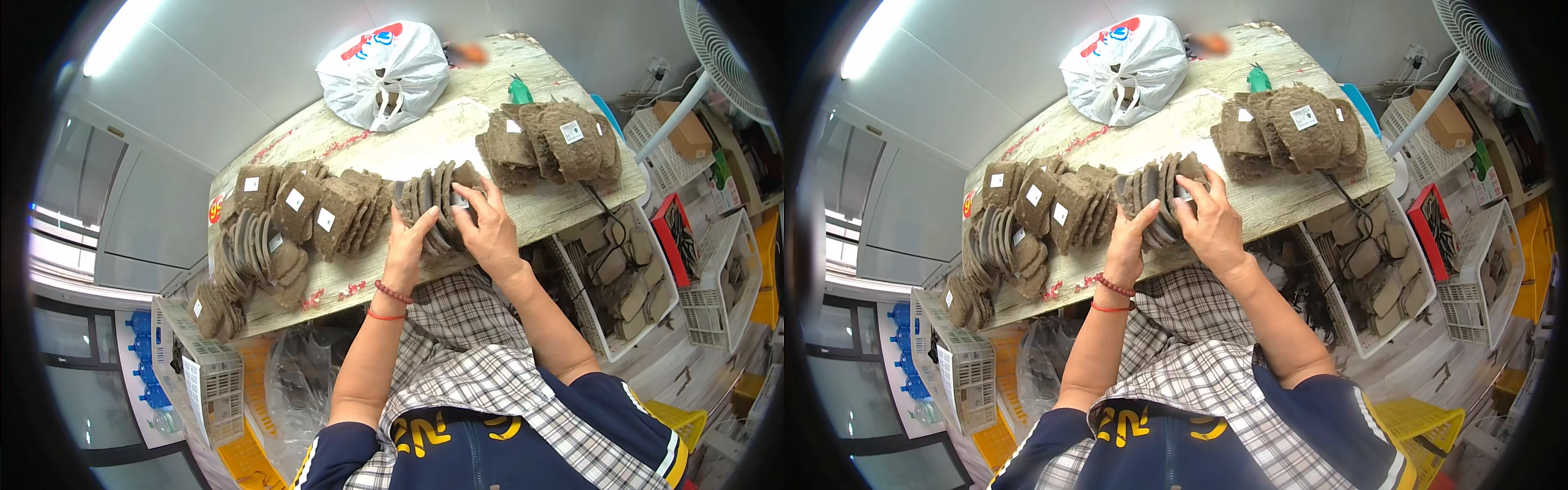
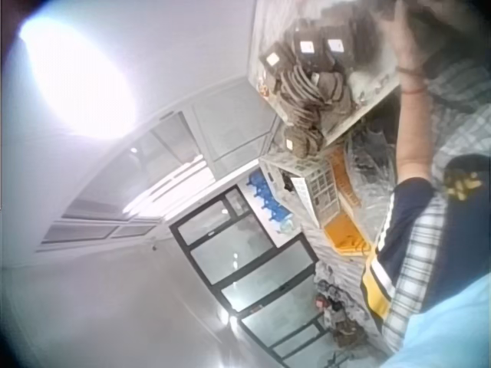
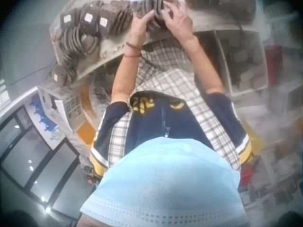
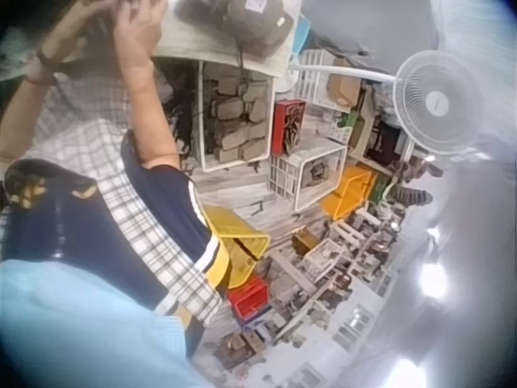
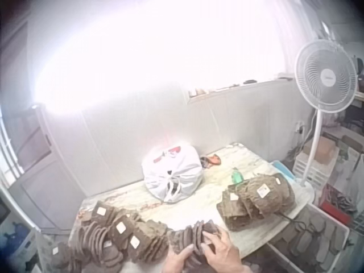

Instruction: The person applies small white labels to the tops of brown fuzzy slippers arranged on a table. They pick up each slipper, place a label, and set it back down, repeating the process across multiple units. The person also handles a plastic bag and a sheet of labels during the task.

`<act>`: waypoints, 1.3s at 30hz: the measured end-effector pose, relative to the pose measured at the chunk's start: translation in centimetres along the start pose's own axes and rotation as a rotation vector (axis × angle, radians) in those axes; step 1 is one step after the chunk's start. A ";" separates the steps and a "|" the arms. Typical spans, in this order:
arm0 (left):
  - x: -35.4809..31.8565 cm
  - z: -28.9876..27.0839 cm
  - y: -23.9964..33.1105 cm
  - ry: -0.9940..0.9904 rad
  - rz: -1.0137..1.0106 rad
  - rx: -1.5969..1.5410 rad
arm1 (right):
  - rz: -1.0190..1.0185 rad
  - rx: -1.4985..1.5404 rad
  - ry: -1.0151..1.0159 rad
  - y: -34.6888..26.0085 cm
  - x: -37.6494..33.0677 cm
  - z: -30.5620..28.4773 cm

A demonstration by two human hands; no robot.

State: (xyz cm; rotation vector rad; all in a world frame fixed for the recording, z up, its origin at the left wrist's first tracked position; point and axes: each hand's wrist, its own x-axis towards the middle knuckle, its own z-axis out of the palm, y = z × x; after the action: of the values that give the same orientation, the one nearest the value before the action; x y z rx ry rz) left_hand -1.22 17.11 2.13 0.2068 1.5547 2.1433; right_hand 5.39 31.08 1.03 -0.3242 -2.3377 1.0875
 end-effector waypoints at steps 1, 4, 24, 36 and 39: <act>0.0 0.0 0.0 -0.003 -0.003 0.002 | 0.031 -0.037 -0.011 -0.7 0.0 -0.4; -0.3 0.3 0.6 0.028 -0.048 0.025 | 0.098 -0.099 -0.024 -1.8 -0.1 -0.8; 0.0 0.9 -0.1 -0.004 0.034 -0.004 | 0.153 -0.003 -0.126 -1.1 0.2 -1.0; 0.4 0.7 0.2 -0.019 0.025 -0.045 | 0.212 0.098 -0.157 -0.9 0.2 -1.2; 1.0 0.6 -0.1 -0.021 -0.056 -0.010 | 0.183 0.085 -0.192 -0.6 0.2 -1.4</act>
State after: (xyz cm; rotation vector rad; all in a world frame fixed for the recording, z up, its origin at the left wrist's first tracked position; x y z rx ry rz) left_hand -1.81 18.13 2.05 0.1796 1.5198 2.0988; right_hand 5.97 31.67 2.30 -0.4252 -2.4578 1.3551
